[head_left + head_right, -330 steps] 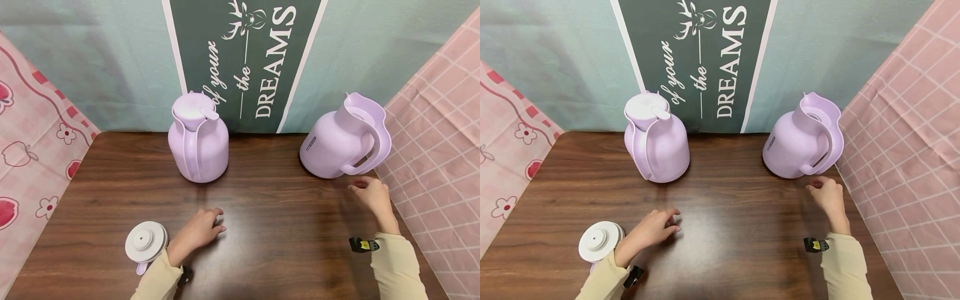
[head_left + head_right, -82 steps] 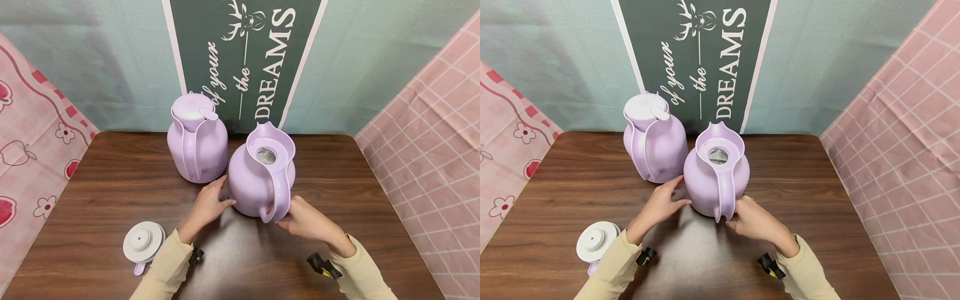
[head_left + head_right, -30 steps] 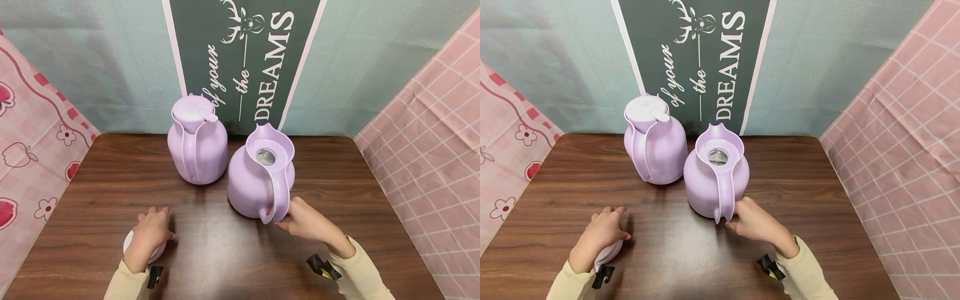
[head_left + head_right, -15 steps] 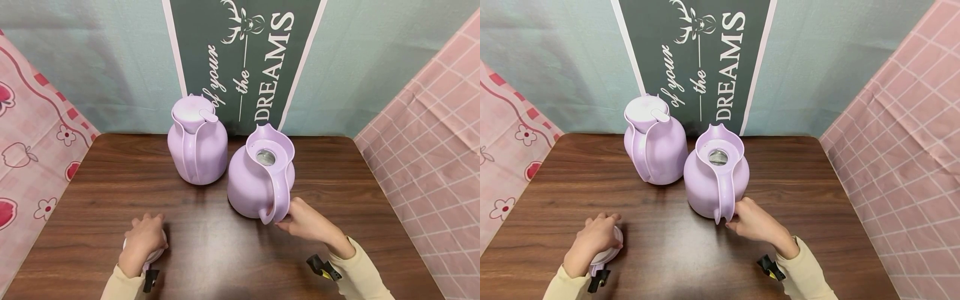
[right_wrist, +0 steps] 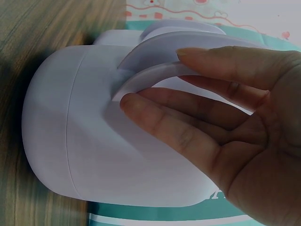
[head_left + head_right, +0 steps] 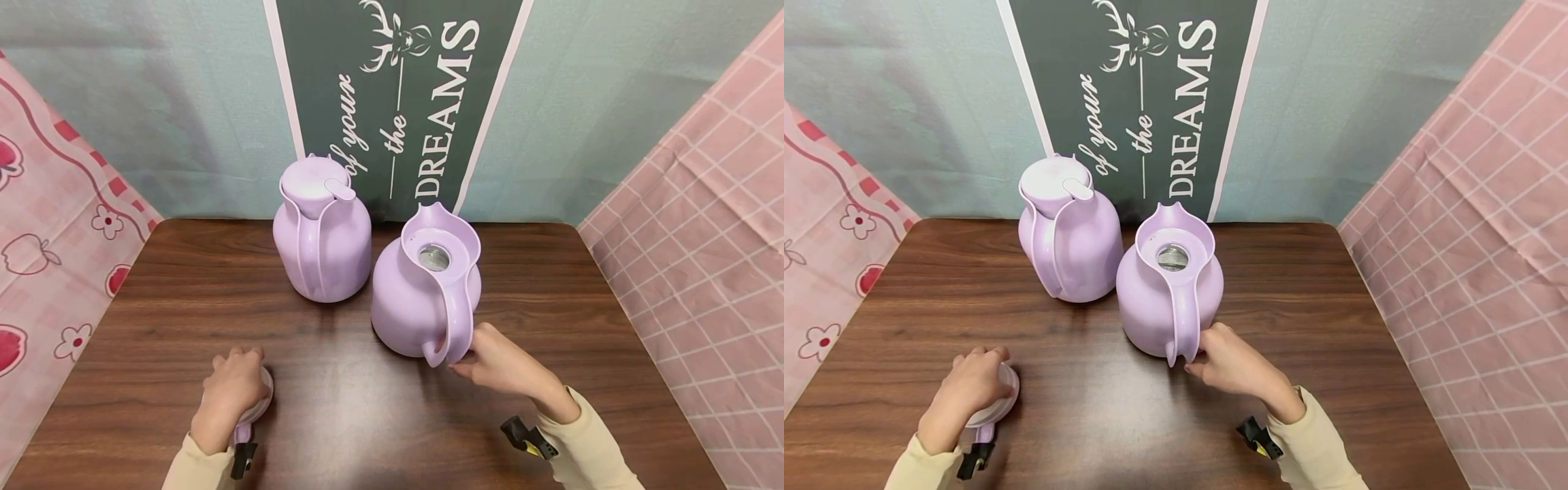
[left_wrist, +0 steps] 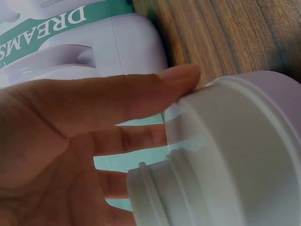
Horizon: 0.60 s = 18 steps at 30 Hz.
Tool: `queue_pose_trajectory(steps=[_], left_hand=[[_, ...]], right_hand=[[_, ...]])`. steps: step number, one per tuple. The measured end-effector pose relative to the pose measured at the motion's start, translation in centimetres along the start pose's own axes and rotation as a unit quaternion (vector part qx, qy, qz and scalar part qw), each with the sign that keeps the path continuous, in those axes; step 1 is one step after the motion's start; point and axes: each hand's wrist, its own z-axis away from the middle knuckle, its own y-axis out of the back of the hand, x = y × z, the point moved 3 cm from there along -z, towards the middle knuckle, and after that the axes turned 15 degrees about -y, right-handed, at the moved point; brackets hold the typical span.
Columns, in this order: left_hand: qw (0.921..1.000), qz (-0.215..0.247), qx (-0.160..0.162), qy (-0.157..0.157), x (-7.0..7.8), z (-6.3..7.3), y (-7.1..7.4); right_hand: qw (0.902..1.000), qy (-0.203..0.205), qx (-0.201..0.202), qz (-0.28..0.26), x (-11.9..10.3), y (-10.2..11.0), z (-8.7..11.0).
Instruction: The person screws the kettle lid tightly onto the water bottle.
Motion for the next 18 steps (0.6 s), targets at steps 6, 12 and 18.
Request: queue_pose_trajectory(steps=[6,12,18], left_hand=[[0.9996,-0.002,0.027,0.000,-0.12,-0.22,0.01],[0.9989,-0.012,0.045,0.002,-0.24,-0.24,0.07],[0.9998,-0.010,0.018,-0.003,-0.53,-0.01,0.02]], right_hand=[[1.0000,-0.001,-0.003,-0.006,-0.01,-0.02,0.04],[1.0000,-0.004,-0.003,-0.005,-0.02,-0.01,0.03],[0.9999,-0.008,-0.006,-0.009,-0.03,-0.02,0.02]])
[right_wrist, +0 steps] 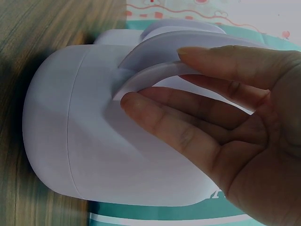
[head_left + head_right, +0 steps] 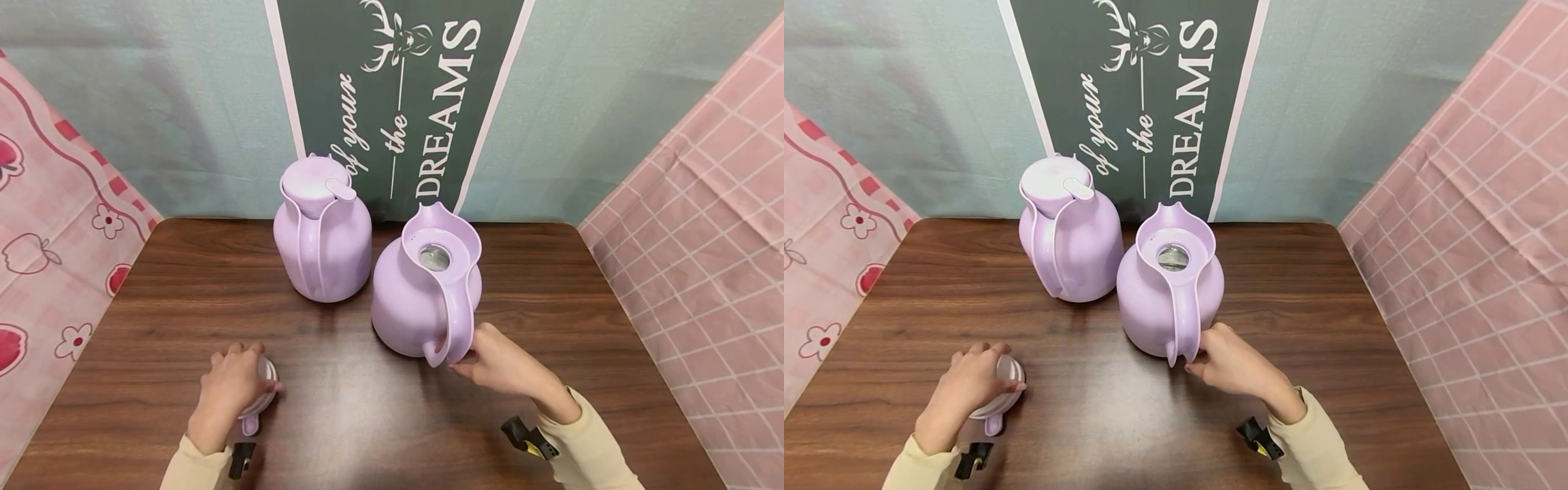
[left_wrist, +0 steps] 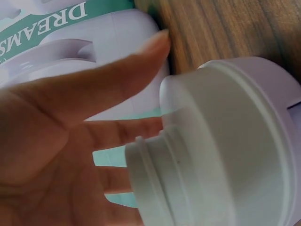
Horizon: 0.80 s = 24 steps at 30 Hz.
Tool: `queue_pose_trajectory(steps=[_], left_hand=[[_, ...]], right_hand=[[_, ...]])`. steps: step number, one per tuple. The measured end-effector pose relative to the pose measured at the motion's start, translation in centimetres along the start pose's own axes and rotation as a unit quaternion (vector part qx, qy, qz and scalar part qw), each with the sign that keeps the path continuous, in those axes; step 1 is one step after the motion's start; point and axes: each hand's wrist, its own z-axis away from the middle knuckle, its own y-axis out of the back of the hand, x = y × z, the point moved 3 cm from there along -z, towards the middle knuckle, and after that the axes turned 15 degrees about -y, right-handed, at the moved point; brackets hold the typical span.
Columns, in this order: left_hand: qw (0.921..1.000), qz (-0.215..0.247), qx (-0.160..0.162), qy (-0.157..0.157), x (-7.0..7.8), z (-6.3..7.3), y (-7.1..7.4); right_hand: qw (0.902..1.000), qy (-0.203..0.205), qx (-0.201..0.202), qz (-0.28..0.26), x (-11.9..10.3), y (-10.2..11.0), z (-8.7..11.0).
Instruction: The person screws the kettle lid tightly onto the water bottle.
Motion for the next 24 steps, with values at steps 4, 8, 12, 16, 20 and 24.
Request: queue_pose_trajectory(steps=[4,8,12,16,20,24], left_hand=[[0.9996,0.011,-0.025,0.006,-0.11,0.05,-0.15],[0.9991,0.022,-0.036,0.006,-0.24,0.06,-0.31],[0.9993,0.024,-0.030,0.001,-0.32,0.05,-0.31],[0.9991,0.027,-0.032,0.008,-0.38,0.02,-0.24],[0.9991,0.029,-0.029,0.011,-0.43,-0.03,-0.15],[0.9994,0.030,-0.014,0.005,-0.45,-0.13,-0.06]], right_hand=[[1.0000,0.000,0.000,0.000,0.04,0.00,0.00],[1.0000,0.004,0.003,0.003,0.06,0.02,0.00],[1.0000,0.006,0.003,0.003,0.08,0.05,-0.01],[1.0000,0.005,0.000,0.002,0.10,0.07,-0.05],[1.0000,0.004,-0.001,0.002,0.13,0.08,-0.05],[1.0000,0.004,0.001,0.002,0.19,0.04,-0.04]])
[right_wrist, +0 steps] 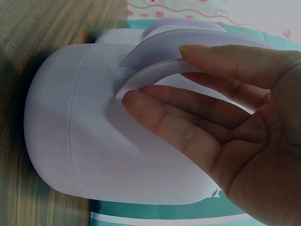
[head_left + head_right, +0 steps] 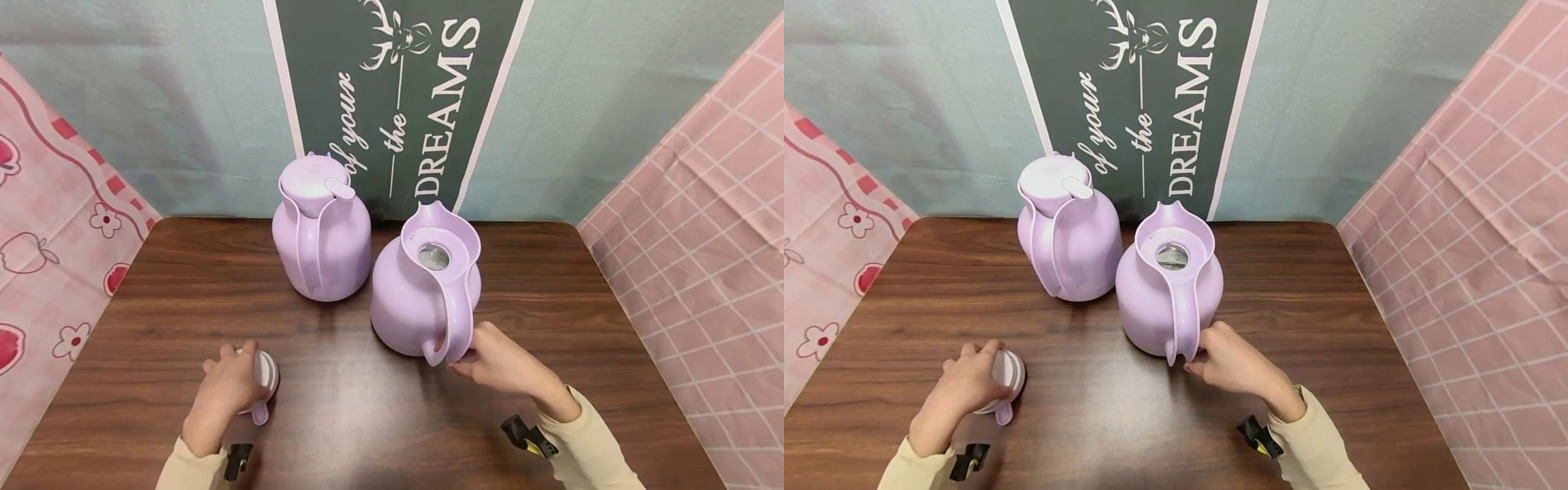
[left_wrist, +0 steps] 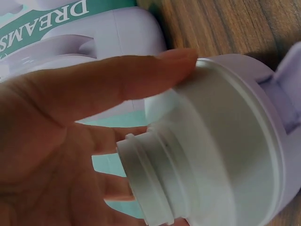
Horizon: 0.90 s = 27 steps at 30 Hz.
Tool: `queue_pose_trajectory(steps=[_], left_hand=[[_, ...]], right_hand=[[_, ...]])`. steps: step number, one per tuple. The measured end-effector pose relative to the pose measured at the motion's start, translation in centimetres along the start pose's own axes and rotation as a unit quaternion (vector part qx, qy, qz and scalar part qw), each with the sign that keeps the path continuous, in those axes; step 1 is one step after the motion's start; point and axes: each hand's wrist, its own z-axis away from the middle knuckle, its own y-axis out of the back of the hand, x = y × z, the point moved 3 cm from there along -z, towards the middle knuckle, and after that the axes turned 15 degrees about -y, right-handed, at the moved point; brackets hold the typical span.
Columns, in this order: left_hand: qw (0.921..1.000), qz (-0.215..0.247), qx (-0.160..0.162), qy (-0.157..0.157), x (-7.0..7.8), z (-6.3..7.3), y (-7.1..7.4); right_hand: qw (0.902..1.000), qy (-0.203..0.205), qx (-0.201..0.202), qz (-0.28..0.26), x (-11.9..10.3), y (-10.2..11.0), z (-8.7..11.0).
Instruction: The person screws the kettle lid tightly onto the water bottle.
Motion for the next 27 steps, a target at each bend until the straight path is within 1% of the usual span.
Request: queue_pose_trajectory(steps=[5,13,16,23,27], left_hand=[[0.9996,0.009,0.026,-0.004,0.1,-0.1,0.1],[0.9960,0.034,0.081,-0.015,0.5,-0.2,0.4],[0.9946,0.042,0.092,-0.020,0.6,-0.3,0.5],[0.9923,0.057,0.106,-0.031,1.4,-0.2,1.0],[0.9885,0.063,0.131,-0.042,2.1,0.0,1.4]], right_hand=[[1.0000,0.003,0.001,-0.001,0.0,0.0,0.0],[1.0000,0.006,0.001,0.006,0.1,-0.1,0.0],[0.9999,0.009,0.002,0.009,0.1,-0.1,0.0],[0.9999,0.011,0.001,0.013,0.2,0.0,-0.1],[0.9999,0.012,0.000,0.012,0.2,0.0,-0.1]])
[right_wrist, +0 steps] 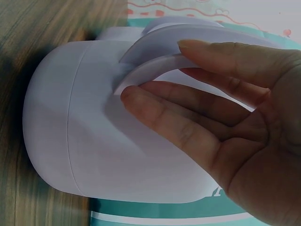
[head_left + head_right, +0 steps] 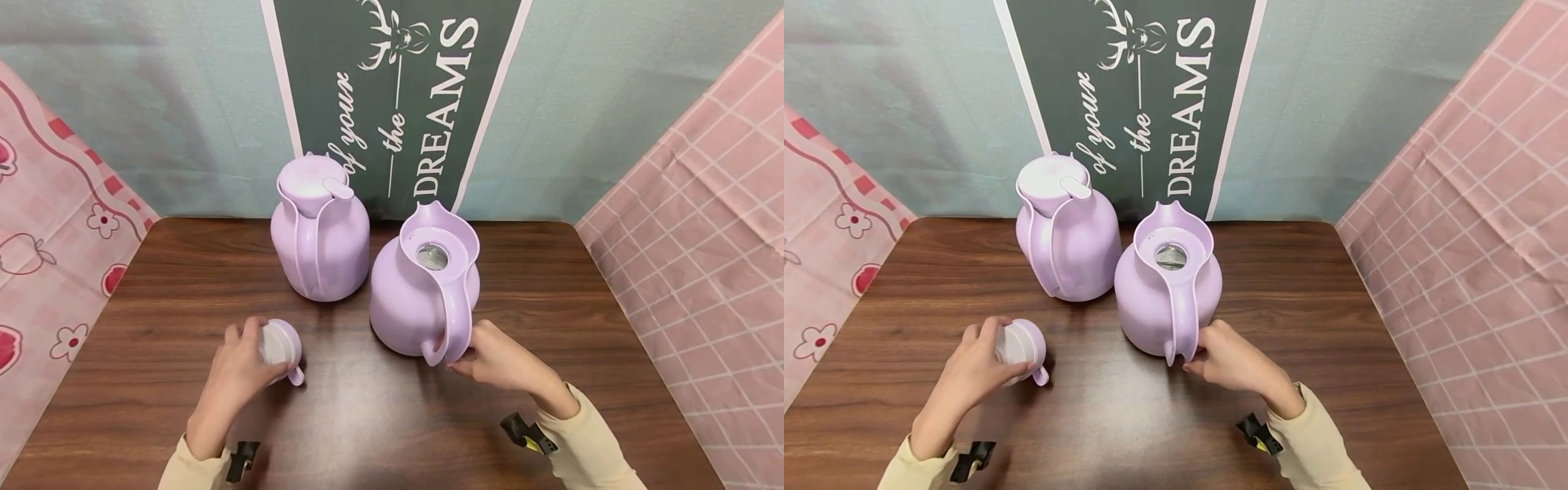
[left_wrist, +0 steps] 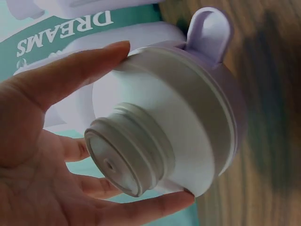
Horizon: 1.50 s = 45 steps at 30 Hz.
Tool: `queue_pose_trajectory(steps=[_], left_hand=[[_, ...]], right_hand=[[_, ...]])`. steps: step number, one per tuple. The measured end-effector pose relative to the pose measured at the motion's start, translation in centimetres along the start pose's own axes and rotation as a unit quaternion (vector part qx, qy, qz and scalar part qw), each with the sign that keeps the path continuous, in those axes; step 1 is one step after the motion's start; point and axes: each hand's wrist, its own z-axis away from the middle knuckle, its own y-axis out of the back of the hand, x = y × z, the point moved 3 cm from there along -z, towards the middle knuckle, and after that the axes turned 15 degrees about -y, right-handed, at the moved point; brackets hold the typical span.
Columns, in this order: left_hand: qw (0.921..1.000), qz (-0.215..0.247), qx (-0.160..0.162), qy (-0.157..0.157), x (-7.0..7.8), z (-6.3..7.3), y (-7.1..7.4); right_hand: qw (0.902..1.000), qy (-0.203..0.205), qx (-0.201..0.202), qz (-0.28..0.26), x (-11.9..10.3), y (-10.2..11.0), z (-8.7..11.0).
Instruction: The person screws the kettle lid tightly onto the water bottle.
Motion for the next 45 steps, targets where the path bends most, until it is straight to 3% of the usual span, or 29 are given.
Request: queue_pose_trajectory(steps=[7,13,24,39,45], left_hand=[[0.9983,0.015,0.048,-0.028,1.8,-0.1,1.0],[0.9966,0.024,0.067,-0.041,3.2,-0.5,1.5],[0.9935,0.035,0.081,-0.071,5.2,-1.0,1.7],[0.9913,0.044,0.074,-0.100,6.7,-1.0,1.4],[0.9872,0.040,0.085,-0.129,7.4,-1.1,1.6]], right_hand=[[1.0000,0.002,0.000,0.000,0.0,0.0,-0.1],[1.0000,-0.003,-0.003,-0.001,-0.1,0.0,0.0],[1.0000,0.003,0.002,0.004,0.0,0.1,0.0],[1.0000,0.008,0.003,0.005,-0.1,0.1,0.0],[0.9999,0.011,0.005,0.005,-0.2,0.1,0.0]])
